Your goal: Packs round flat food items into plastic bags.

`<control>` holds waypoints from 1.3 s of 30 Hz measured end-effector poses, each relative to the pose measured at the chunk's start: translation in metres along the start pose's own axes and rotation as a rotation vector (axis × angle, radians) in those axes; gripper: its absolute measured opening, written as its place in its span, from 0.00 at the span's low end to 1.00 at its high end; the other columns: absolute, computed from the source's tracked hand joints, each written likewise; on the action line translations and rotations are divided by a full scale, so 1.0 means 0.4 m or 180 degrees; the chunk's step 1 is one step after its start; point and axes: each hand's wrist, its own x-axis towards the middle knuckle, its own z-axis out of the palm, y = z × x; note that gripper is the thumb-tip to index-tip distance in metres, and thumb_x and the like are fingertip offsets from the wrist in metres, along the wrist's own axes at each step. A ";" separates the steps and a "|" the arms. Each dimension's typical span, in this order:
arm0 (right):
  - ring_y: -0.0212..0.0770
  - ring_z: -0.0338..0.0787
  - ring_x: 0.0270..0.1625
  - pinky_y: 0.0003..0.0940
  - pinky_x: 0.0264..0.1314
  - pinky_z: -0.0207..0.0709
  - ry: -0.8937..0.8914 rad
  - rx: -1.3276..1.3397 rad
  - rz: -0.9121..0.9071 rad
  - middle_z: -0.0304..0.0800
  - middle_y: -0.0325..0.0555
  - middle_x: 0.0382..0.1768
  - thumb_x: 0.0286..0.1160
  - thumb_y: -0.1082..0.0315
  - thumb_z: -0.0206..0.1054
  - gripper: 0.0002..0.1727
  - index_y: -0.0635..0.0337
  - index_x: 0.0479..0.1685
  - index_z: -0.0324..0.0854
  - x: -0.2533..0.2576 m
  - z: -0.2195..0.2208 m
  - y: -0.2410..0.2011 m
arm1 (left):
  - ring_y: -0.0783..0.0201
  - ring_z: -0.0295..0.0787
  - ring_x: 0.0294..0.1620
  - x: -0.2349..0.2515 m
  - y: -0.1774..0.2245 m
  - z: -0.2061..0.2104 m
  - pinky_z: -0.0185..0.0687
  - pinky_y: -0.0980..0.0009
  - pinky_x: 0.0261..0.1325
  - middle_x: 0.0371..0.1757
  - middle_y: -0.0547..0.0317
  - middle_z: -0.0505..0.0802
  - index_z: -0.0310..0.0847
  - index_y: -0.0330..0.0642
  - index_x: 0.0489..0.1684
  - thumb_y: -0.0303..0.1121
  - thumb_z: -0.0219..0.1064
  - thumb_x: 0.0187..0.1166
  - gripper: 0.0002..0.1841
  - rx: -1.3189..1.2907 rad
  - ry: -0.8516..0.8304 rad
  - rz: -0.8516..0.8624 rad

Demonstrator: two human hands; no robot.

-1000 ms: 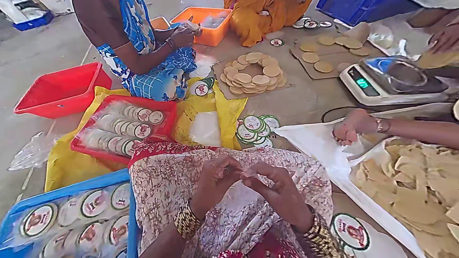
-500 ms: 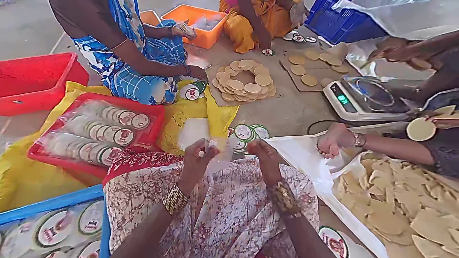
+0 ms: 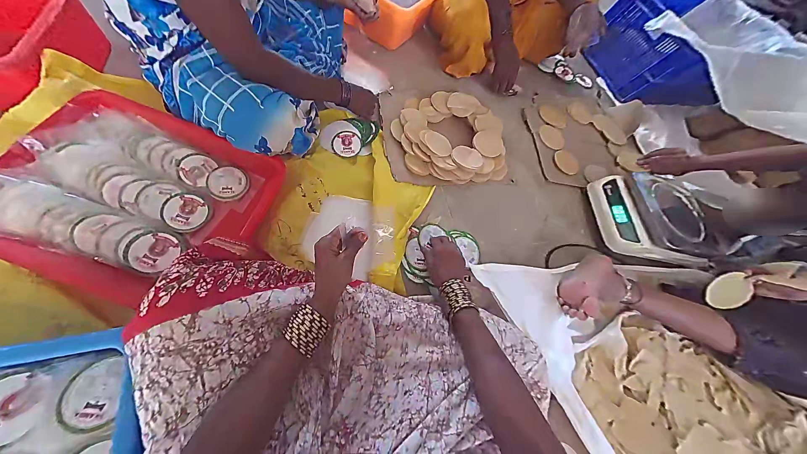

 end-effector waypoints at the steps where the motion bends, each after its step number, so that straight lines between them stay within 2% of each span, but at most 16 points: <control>1: 0.65 0.79 0.77 0.59 0.75 0.73 -0.0004 -0.0063 -0.0004 0.81 0.65 0.73 0.89 0.60 0.56 0.23 0.69 0.69 0.81 0.002 -0.001 0.000 | 0.78 0.88 0.34 0.001 -0.001 0.001 0.85 0.78 0.45 0.32 0.66 0.93 0.88 0.35 0.39 0.24 0.69 0.76 0.03 -0.0047 -0.0005 -0.0013; 2: 0.65 0.79 0.76 0.59 0.75 0.73 -0.0010 -0.0098 0.0001 0.80 0.66 0.73 0.89 0.60 0.56 0.23 0.69 0.70 0.80 0.003 -0.004 -0.002 | 0.77 0.88 0.33 0.001 -0.001 0.001 0.84 0.78 0.44 0.32 0.66 0.93 0.88 0.35 0.38 0.24 0.69 0.76 0.03 -0.0085 -0.0006 -0.0036; 6: 0.68 0.78 0.77 0.63 0.74 0.72 -0.0058 -0.0059 0.0177 0.77 0.69 0.75 0.83 0.44 0.64 0.36 0.71 0.73 0.78 0.004 -0.018 -0.031 | 0.77 0.88 0.33 -0.006 -0.002 0.000 0.85 0.77 0.45 0.33 0.64 0.94 0.89 0.35 0.39 0.23 0.70 0.76 0.03 -0.0097 0.0044 -0.0139; 9: 0.67 0.79 0.76 0.61 0.73 0.73 -0.0106 -0.0177 0.0381 0.77 0.69 0.75 0.86 0.47 0.61 0.33 0.69 0.73 0.78 0.016 -0.022 -0.052 | 0.77 0.88 0.33 -0.012 -0.005 0.001 0.85 0.77 0.44 0.33 0.64 0.94 0.89 0.35 0.40 0.24 0.70 0.77 0.03 -0.0069 0.0000 -0.0196; 12: 0.66 0.81 0.74 0.61 0.70 0.75 -0.0133 -0.0359 0.0467 0.78 0.67 0.75 0.89 0.54 0.55 0.27 0.67 0.72 0.79 0.017 -0.017 -0.075 | 0.78 0.87 0.31 -0.013 -0.014 0.002 0.83 0.78 0.41 0.32 0.65 0.94 0.89 0.36 0.38 0.25 0.70 0.77 0.03 0.0017 -0.0042 -0.0202; 15: 0.65 0.85 0.70 0.63 0.68 0.76 0.0033 -0.0339 0.0454 0.83 0.66 0.69 0.89 0.60 0.54 0.22 0.67 0.67 0.83 0.015 -0.012 -0.065 | 0.76 0.86 0.31 -0.009 -0.016 -0.004 0.83 0.75 0.41 0.31 0.64 0.92 0.89 0.36 0.39 0.28 0.71 0.78 0.04 0.0155 -0.0105 -0.0271; 17: 0.66 0.87 0.67 0.65 0.69 0.75 0.0257 0.0053 0.0435 0.88 0.68 0.62 0.88 0.62 0.55 0.20 0.69 0.61 0.86 0.001 -0.021 -0.041 | 0.75 0.85 0.32 -0.007 -0.019 -0.007 0.83 0.74 0.42 0.32 0.63 0.92 0.90 0.37 0.40 0.30 0.70 0.79 0.06 0.0307 -0.0170 -0.0255; 19: 0.64 0.89 0.61 0.65 0.68 0.73 0.0545 0.0836 0.0583 0.92 0.66 0.54 0.85 0.63 0.61 0.18 0.70 0.57 0.88 -0.013 -0.028 -0.014 | 0.75 0.85 0.31 -0.005 -0.018 -0.007 0.83 0.74 0.41 0.31 0.63 0.91 0.90 0.38 0.40 0.31 0.71 0.80 0.06 0.0363 -0.0185 -0.0261; 21: 0.55 0.91 0.52 0.58 0.62 0.77 0.0885 0.1583 0.0814 0.94 0.61 0.45 0.81 0.65 0.66 0.14 0.68 0.52 0.90 -0.025 -0.020 0.018 | 0.75 0.85 0.31 -0.005 -0.015 -0.008 0.82 0.74 0.41 0.31 0.63 0.91 0.90 0.38 0.40 0.31 0.71 0.80 0.06 0.0368 -0.0205 -0.0294; 25: 0.35 0.91 0.31 0.34 0.41 0.88 0.1440 0.3089 0.1080 0.91 0.49 0.32 0.78 0.74 0.69 0.07 0.72 0.43 0.87 -0.066 -0.023 0.046 | 0.75 0.83 0.29 -0.005 -0.004 -0.007 0.80 0.74 0.38 0.30 0.63 0.91 0.89 0.38 0.40 0.30 0.71 0.80 0.05 0.0299 -0.0176 -0.0334; 28: 0.31 0.89 0.27 0.26 0.35 0.88 0.1489 0.3989 0.1183 0.88 0.43 0.27 0.78 0.79 0.67 0.02 0.71 0.40 0.83 -0.135 -0.077 0.027 | 0.74 0.85 0.29 -0.004 -0.012 -0.005 0.82 0.74 0.38 0.31 0.61 0.92 0.89 0.36 0.42 0.29 0.71 0.79 0.05 0.0057 -0.0138 -0.0317; 31: 0.32 0.93 0.29 0.27 0.38 0.90 0.1426 0.4088 0.1026 0.92 0.43 0.28 0.79 0.80 0.66 0.03 0.70 0.40 0.84 -0.217 -0.123 0.042 | 0.75 0.86 0.30 -0.001 -0.020 -0.004 0.83 0.75 0.39 0.32 0.62 0.93 0.89 0.36 0.42 0.28 0.71 0.79 0.05 -0.0037 -0.0102 -0.0279; 33: 0.32 0.93 0.30 0.27 0.40 0.91 0.1465 0.4012 0.0869 0.93 0.41 0.28 0.78 0.81 0.65 0.04 0.69 0.39 0.84 -0.292 -0.161 0.050 | 0.74 0.84 0.29 -0.007 -0.018 -0.005 0.80 0.75 0.37 0.33 0.61 0.93 0.89 0.37 0.43 0.30 0.70 0.80 0.06 0.0034 -0.0138 -0.0257; 35: 0.29 0.93 0.31 0.26 0.42 0.91 0.1582 0.3773 0.0533 0.93 0.35 0.27 0.75 0.81 0.64 0.05 0.65 0.36 0.85 -0.381 -0.190 0.065 | 0.75 0.84 0.29 -0.014 -0.018 -0.008 0.79 0.76 0.36 0.34 0.62 0.93 0.89 0.38 0.44 0.32 0.69 0.82 0.06 0.0080 -0.0165 -0.0198; 37: 0.25 0.92 0.31 0.23 0.41 0.89 0.1818 0.3436 0.0125 0.93 0.29 0.27 0.69 0.79 0.66 0.06 0.60 0.34 0.88 -0.463 -0.204 0.094 | 0.76 0.86 0.31 -0.012 -0.022 -0.009 0.83 0.76 0.39 0.35 0.62 0.93 0.89 0.36 0.44 0.29 0.69 0.80 0.06 -0.0039 -0.0178 -0.0148; 39: 0.23 0.92 0.36 0.20 0.43 0.87 0.2080 0.3086 -0.0169 0.95 0.29 0.33 0.66 0.78 0.67 0.07 0.58 0.33 0.89 -0.536 -0.208 0.118 | 0.77 0.86 0.33 -0.013 -0.023 -0.004 0.83 0.77 0.40 0.34 0.63 0.93 0.88 0.35 0.43 0.27 0.69 0.80 0.05 -0.0105 -0.0200 -0.0134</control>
